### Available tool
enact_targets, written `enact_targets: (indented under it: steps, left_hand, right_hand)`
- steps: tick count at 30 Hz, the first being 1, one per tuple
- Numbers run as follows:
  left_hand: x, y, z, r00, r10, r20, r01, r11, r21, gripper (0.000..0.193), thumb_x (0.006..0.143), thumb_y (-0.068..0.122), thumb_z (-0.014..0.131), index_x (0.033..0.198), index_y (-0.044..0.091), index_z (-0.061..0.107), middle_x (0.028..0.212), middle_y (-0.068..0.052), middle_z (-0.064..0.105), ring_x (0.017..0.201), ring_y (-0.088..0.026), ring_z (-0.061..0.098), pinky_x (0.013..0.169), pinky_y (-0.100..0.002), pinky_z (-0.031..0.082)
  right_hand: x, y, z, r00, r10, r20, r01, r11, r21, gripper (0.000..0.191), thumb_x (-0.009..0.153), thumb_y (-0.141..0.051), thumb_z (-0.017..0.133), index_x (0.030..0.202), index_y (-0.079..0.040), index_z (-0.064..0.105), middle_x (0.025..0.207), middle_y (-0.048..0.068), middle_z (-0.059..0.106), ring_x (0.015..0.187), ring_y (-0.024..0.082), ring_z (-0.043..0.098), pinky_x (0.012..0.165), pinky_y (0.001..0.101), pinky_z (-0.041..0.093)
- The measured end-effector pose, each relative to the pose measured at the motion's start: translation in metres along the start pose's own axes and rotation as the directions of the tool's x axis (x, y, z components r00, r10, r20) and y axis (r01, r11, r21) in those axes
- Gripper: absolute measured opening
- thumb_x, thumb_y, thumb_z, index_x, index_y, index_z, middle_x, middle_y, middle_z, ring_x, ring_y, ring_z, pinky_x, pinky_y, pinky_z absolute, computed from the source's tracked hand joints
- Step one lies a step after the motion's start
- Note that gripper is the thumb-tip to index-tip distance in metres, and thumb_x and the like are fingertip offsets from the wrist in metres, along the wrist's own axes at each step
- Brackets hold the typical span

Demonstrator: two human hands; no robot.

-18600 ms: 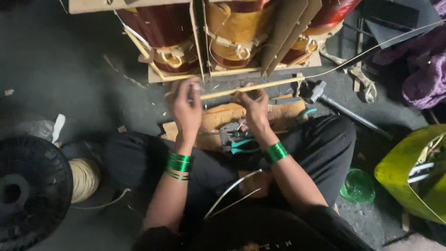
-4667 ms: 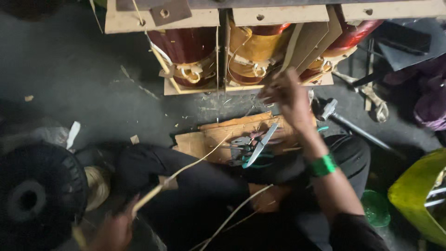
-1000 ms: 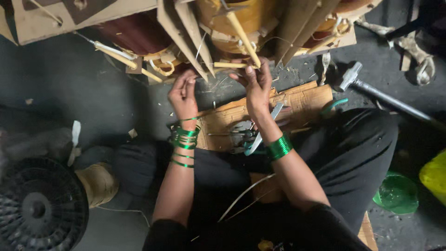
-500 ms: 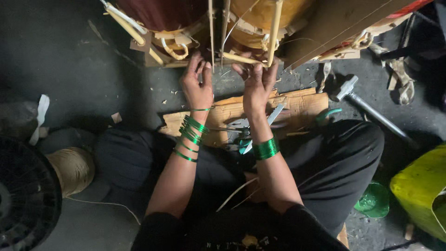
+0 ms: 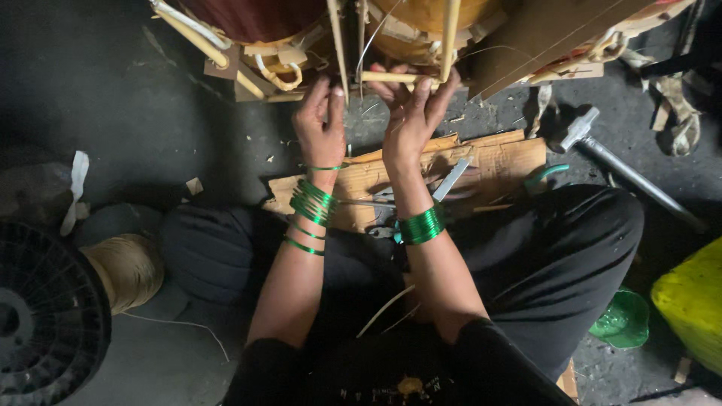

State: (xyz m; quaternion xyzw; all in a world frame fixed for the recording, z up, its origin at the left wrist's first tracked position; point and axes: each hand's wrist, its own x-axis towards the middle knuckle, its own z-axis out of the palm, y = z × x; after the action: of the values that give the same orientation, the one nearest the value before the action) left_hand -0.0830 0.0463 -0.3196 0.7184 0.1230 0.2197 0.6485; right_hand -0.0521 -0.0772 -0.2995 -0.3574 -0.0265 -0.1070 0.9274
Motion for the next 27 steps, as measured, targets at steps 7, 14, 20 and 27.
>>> enact_targets:
  steps: [7,14,20,27]
  left_hand:
    - [0.001,0.001,-0.004,0.989,0.141,0.050,-0.140,0.990,-0.032,0.036,0.106,0.015,0.066,0.134,-0.007,0.061,0.109,-0.013,0.074,0.097,-0.014,0.071,0.088,-0.031,0.059]
    - [-0.008,0.029,-0.004,0.913,0.395,0.100,-0.406,0.869,0.283,0.033,0.102,0.015,0.070,0.129,-0.003,0.062,0.103,-0.017,0.070,0.087,-0.028,0.070,0.081,-0.038,0.055]
    - [-0.007,0.036,0.002,0.962,0.269,0.050,-0.272,0.917,0.292,0.018,0.104,0.015,0.069,0.116,0.002,0.067,0.091,-0.014,0.071,0.081,-0.026,0.071,0.077,-0.038,0.056]
    - [-0.010,0.038,0.004,0.951,0.301,0.066,-0.297,0.839,0.456,0.009,0.104,0.011,0.062,0.109,0.002,0.062,0.095,-0.016,0.068,0.088,-0.036,0.070,0.076,-0.044,0.053]
  right_hand:
    - [0.005,0.009,-0.006,0.998,-0.063,-0.010,0.062,0.996,-0.067,0.056,0.110,-0.032,0.055,0.152,-0.014,0.023,0.111,0.018,0.064,0.100,0.039,0.075,0.087,0.0491,0.067]
    - [0.006,0.000,-0.017,0.994,-0.029,0.103,0.038,0.995,-0.089,0.052,0.113,-0.029,0.057,0.151,-0.010,0.028,0.119,0.020,0.065,0.110,0.040,0.073,0.091,0.0479,0.065]
    - [0.007,0.004,-0.017,0.984,0.134,0.113,-0.154,0.971,0.182,0.035,0.112,-0.030,0.052,0.138,-0.010,0.038,0.118,0.018,0.065,0.120,0.039,0.069,0.101,0.0507,0.062]
    - [0.006,0.015,-0.015,0.994,0.049,0.100,-0.062,0.989,0.133,0.027,0.113,-0.031,0.050,0.126,-0.007,0.049,0.115,0.017,0.067,0.117,0.039,0.070,0.099,0.0516,0.061]
